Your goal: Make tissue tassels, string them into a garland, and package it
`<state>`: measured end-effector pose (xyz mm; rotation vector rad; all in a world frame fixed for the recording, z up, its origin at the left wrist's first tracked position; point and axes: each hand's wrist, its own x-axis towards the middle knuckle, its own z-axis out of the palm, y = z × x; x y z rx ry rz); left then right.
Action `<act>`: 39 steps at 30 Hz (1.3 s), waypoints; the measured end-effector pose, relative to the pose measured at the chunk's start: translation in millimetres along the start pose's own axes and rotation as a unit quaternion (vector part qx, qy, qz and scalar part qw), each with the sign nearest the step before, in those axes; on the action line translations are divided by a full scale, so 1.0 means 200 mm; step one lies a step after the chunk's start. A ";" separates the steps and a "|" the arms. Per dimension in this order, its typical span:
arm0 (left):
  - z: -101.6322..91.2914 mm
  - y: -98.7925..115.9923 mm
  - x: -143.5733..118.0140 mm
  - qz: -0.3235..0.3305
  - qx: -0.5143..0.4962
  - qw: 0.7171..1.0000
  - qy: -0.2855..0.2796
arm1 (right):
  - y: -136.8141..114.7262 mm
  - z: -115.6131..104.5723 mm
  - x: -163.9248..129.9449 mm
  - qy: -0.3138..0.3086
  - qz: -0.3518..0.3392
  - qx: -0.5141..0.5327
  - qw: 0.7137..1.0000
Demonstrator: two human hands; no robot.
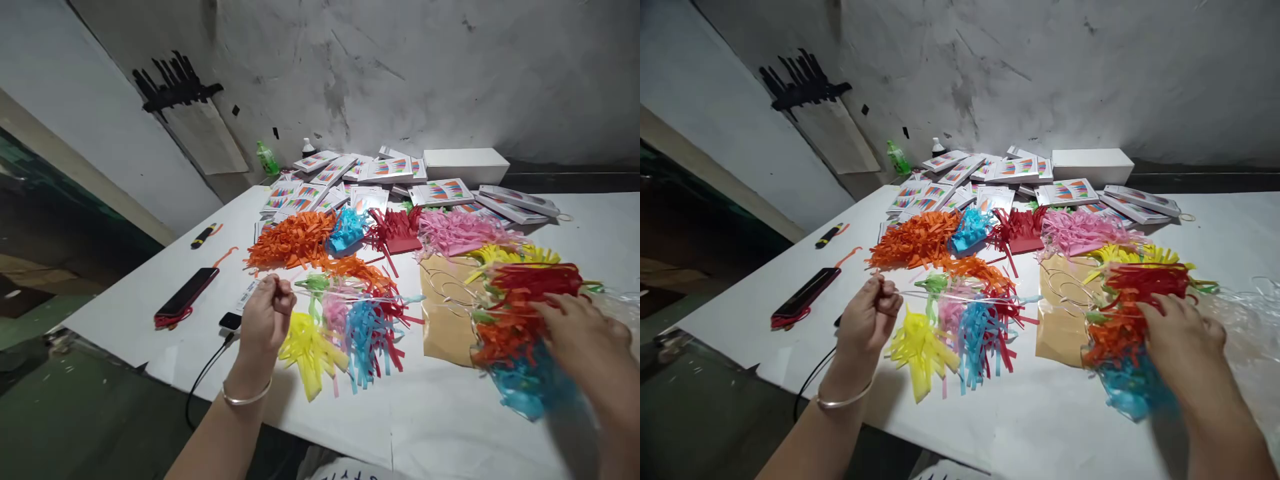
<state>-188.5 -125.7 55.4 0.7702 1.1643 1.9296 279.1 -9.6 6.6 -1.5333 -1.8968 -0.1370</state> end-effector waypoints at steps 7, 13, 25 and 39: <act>0.18 -0.24 -0.32 -0.060 0.120 0.980 -0.146 | -1.03 0.19 -0.21 -0.095 -0.275 0.247 0.924; 0.03 -0.33 -0.35 -0.107 0.166 0.948 -0.248 | -1.19 0.34 -0.26 -0.132 -0.249 0.367 0.887; -0.43 -0.35 0.56 0.064 0.528 0.826 -0.187 | -0.98 0.43 -0.30 -0.344 0.018 0.442 0.828; -0.09 0.05 0.07 0.352 0.274 0.834 -0.323 | -0.98 0.27 -0.22 -0.238 -0.019 0.429 0.871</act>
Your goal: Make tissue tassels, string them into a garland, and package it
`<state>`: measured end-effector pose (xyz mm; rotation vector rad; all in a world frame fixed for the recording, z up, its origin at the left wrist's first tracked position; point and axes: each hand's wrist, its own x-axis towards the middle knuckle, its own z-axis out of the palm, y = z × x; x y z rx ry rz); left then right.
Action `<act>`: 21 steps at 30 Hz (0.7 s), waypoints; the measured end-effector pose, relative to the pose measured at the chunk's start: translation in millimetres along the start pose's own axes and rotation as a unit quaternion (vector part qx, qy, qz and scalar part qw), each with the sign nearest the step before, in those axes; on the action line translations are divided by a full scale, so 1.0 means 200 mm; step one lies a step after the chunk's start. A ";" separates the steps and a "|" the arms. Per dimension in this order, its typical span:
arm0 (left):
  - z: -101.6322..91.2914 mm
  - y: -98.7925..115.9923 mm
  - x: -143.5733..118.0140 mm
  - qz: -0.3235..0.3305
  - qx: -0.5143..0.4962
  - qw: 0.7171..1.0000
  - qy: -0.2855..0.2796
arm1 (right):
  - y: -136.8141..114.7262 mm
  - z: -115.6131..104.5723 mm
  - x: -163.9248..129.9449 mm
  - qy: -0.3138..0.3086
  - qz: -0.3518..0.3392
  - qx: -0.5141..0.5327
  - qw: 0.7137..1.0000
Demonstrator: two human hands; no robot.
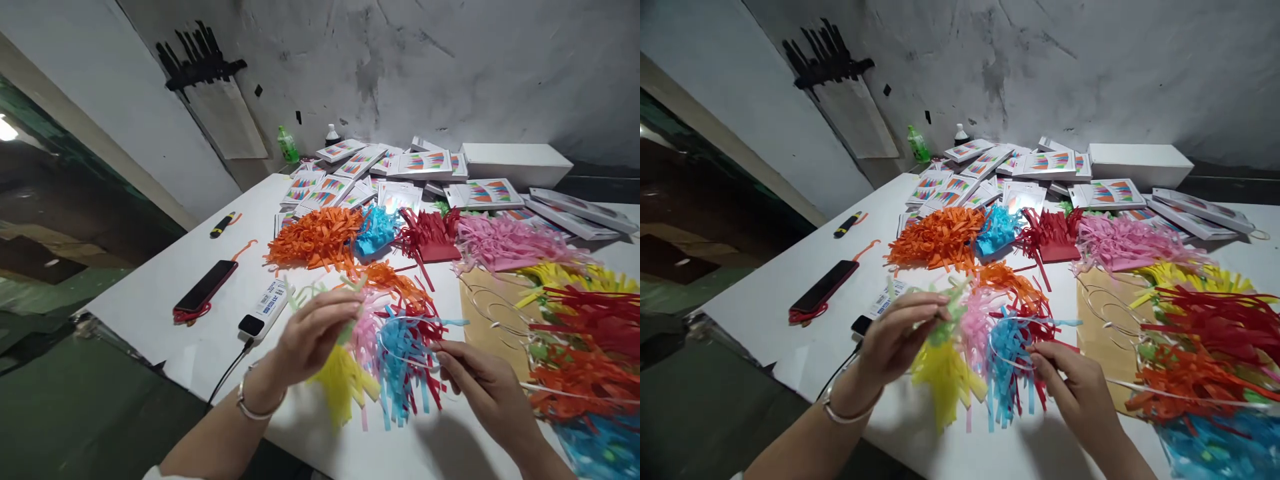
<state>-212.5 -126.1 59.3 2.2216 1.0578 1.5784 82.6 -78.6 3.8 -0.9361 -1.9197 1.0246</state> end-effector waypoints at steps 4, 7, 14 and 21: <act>0.25 0.07 -0.08 -0.169 -0.285 0.943 0.010 | -0.18 0.07 -0.02 -0.021 -0.054 0.007 0.998; 0.35 0.08 -0.12 -0.307 -0.406 0.859 0.058 | -0.25 0.11 0.00 -0.008 -0.085 -0.032 0.996; 0.38 0.09 -0.15 -0.449 -0.469 0.753 0.103 | -0.25 0.14 -0.01 -0.011 -0.109 -0.090 0.990; 0.39 0.10 -0.18 -0.436 -0.468 0.762 0.101 | -0.26 0.14 -0.04 -0.057 -0.062 -0.087 0.993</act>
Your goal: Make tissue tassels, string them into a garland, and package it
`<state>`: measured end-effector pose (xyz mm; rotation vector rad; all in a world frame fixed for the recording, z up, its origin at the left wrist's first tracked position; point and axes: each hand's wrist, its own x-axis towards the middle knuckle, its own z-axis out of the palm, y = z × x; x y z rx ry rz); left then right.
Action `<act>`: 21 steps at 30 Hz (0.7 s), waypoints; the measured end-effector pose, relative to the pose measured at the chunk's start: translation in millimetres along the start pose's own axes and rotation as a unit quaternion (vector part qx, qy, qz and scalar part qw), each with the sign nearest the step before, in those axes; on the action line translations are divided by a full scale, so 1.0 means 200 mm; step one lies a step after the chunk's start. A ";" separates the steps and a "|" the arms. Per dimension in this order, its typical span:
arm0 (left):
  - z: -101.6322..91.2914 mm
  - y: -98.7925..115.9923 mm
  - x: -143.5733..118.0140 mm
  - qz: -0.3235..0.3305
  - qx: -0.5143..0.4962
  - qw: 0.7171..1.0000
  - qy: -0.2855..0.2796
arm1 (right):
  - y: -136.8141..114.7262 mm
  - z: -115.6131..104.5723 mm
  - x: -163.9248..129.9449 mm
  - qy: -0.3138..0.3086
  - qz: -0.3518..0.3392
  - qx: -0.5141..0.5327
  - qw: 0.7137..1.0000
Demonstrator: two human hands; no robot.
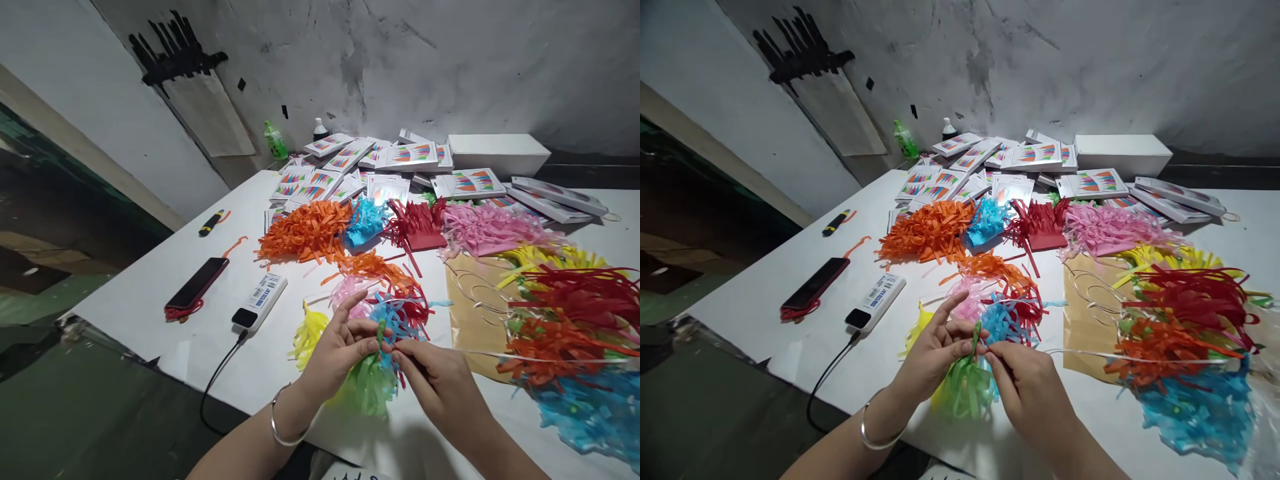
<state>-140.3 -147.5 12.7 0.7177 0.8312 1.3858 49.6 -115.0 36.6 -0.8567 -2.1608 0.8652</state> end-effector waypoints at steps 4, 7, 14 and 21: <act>0.00 0.01 -0.01 -0.007 -0.004 1.000 -0.004 | 0.00 0.00 0.00 0.002 0.012 0.016 1.000; 0.00 0.01 -0.01 0.001 -0.011 1.000 -0.022 | 0.00 -0.01 0.00 -0.005 0.016 0.021 1.000; -0.01 -0.01 -0.01 0.011 -0.005 0.999 -0.031 | -0.02 -0.04 0.01 -0.045 0.065 0.047 0.996; -0.01 0.00 -0.03 0.010 0.082 0.996 -0.031 | -0.02 -0.06 0.02 -0.073 0.083 0.063 0.992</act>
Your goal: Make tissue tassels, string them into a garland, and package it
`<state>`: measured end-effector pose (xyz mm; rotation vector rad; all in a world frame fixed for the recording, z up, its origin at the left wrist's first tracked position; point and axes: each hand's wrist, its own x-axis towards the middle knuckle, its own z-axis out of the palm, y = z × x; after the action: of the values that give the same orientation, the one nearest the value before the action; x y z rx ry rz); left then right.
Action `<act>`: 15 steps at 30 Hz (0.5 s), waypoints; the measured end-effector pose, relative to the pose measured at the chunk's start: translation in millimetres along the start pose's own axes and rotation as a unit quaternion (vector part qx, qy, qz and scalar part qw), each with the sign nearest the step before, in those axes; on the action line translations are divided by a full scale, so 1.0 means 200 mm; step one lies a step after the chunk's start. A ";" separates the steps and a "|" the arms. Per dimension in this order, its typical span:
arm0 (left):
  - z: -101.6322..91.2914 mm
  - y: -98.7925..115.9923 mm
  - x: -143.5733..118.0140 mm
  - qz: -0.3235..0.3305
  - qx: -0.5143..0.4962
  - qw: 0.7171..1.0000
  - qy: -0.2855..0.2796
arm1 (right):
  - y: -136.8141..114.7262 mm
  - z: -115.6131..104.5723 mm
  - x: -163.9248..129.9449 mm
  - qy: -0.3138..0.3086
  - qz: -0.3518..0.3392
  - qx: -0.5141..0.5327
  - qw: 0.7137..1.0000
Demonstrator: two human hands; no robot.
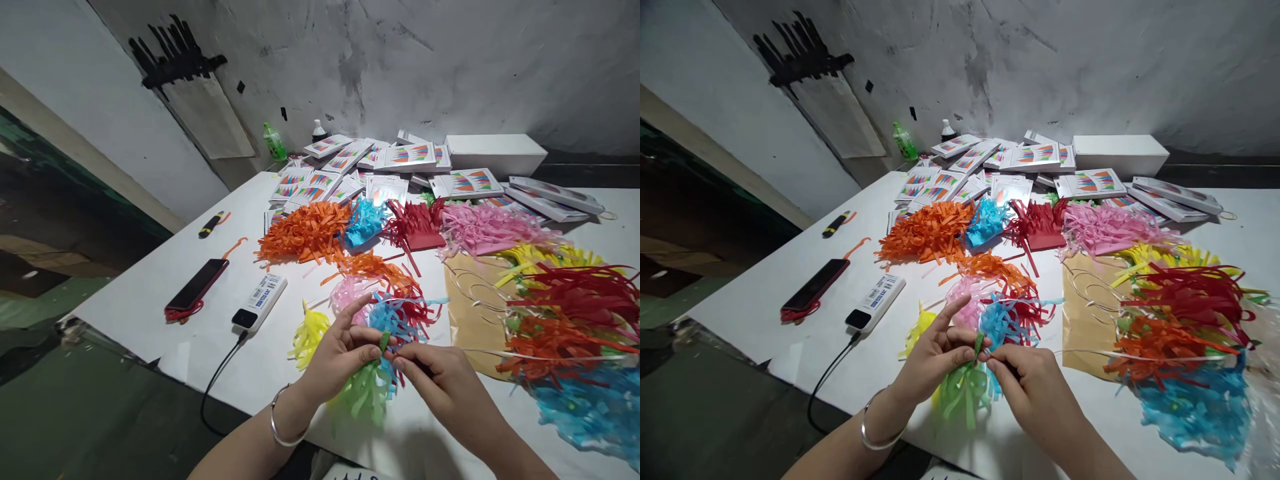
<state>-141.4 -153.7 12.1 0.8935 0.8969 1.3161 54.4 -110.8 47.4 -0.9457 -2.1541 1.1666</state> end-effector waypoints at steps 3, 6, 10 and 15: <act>0.01 0.00 -0.01 0.027 0.113 0.993 -0.003 | 0.03 0.01 0.00 0.002 0.018 0.004 1.000; 0.02 -0.01 -0.02 0.044 0.182 0.982 -0.014 | 0.06 0.04 -0.01 0.016 0.060 0.051 0.997; 0.03 -0.03 -0.03 0.082 0.245 0.966 -0.004 | 0.09 0.07 -0.01 0.012 0.082 0.124 0.989; 0.04 -0.07 -0.06 0.144 0.331 0.933 0.006 | 0.10 0.10 -0.01 0.037 0.099 0.186 0.977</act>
<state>-129.3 -166.6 3.5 1.5897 1.2884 1.2729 47.8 -114.7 20.5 -1.0277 -1.7267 1.5385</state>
